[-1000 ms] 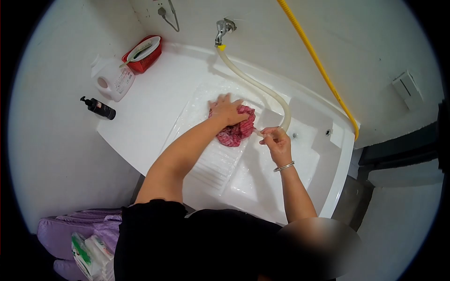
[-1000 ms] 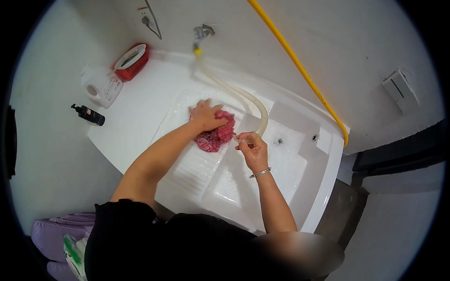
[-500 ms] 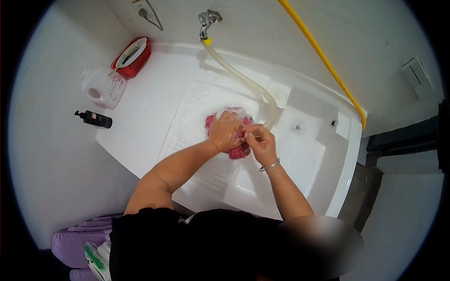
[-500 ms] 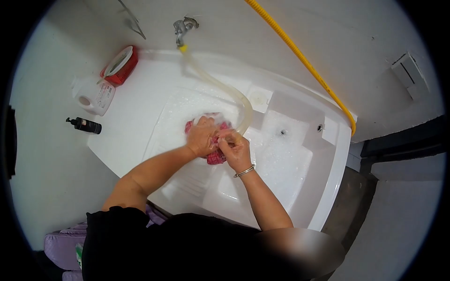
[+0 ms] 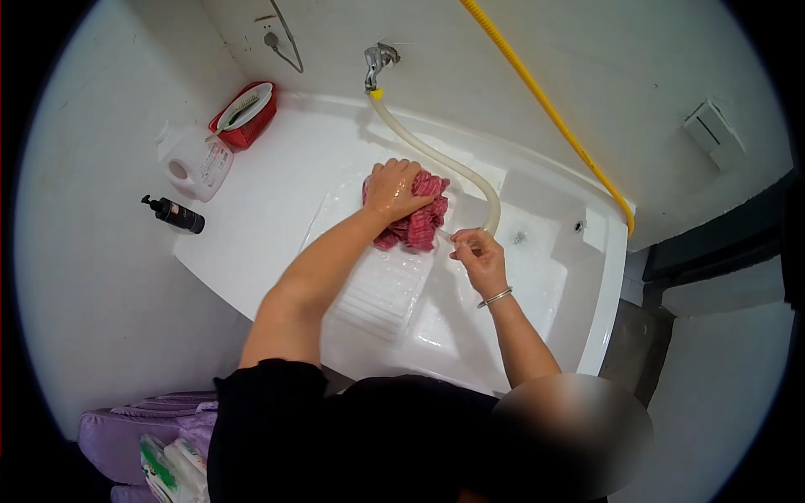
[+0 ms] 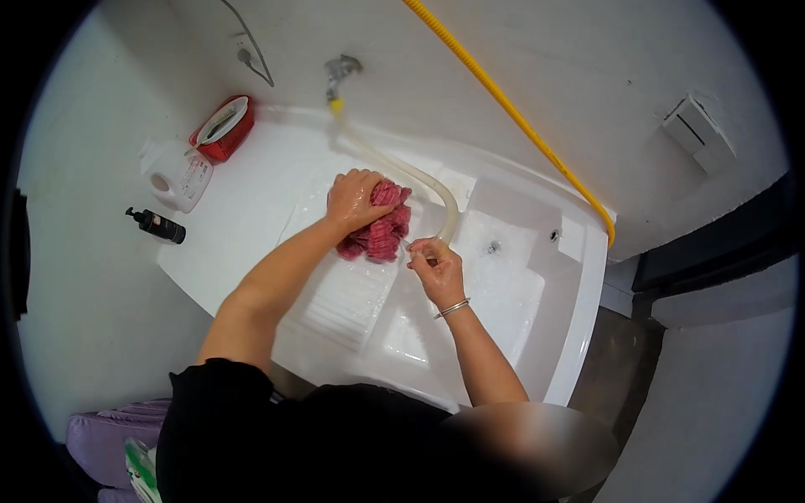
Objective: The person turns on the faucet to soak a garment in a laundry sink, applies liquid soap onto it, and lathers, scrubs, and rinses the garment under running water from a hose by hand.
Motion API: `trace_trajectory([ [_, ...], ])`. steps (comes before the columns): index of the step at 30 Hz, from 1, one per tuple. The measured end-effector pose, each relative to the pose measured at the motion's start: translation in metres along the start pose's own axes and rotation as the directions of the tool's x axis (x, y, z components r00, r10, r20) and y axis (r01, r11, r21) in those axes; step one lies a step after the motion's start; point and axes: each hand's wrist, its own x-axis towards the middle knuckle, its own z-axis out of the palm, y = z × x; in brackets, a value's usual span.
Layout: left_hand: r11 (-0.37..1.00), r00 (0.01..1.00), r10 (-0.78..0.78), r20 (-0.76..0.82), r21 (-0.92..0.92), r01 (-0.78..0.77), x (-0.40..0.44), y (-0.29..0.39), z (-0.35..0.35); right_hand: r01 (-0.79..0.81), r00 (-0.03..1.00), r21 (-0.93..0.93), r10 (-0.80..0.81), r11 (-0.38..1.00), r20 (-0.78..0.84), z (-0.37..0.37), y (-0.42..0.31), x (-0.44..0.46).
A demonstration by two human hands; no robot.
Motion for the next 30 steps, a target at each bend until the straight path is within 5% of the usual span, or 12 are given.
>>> trace_trajectory([
  [3,0.989,0.988,0.145,-0.058,0.012,-0.145,-0.027,0.000,-0.012,-0.010,1.000,-0.079,0.011,0.997,0.013,0.001,-0.006,0.003],
  [4,0.997,0.967,-0.062,0.246,-0.035,0.073,-0.028,0.004,-0.016,-0.011,1.000,-0.073,0.012,0.997,0.006,0.004,-0.005,0.005],
  [5,0.997,0.965,-0.057,0.255,-0.033,0.067,-0.031,0.006,-0.012,0.055,0.998,-0.124,-0.053,0.991,0.024,0.009,-0.003,0.006],
  [8,0.948,0.972,-0.234,0.031,0.229,0.221,-0.047,0.010,0.021,0.152,0.988,-0.171,-0.146,0.973,0.048,0.030,-0.009,0.009],
  [15,0.980,0.997,-0.076,0.032,0.188,0.069,-0.081,0.021,0.062,0.270,0.953,-0.325,-0.203,0.906,0.226,0.044,-0.012,0.006],
  [19,0.995,0.999,0.039,0.000,0.087,-0.038,-0.054,0.002,0.063,0.099,0.986,-0.261,-0.059,0.960,0.158,0.038,0.010,0.012],
  [22,0.990,0.979,-0.136,0.154,0.069,0.127,-0.019,0.001,0.060,0.096,0.991,-0.275,-0.066,0.957,0.119,0.035,0.015,0.013],
  [29,0.949,0.959,-0.278,-0.045,-0.165,0.268,-0.006,-0.007,0.038,0.082,0.990,-0.270,-0.047,0.959,0.135,0.020,-0.003,0.010],
  [30,0.974,0.969,-0.150,-0.198,-0.200,0.110,-0.009,-0.007,0.028,0.102,0.991,-0.272,-0.073,0.957,0.112,0.017,-0.005,0.010],
])
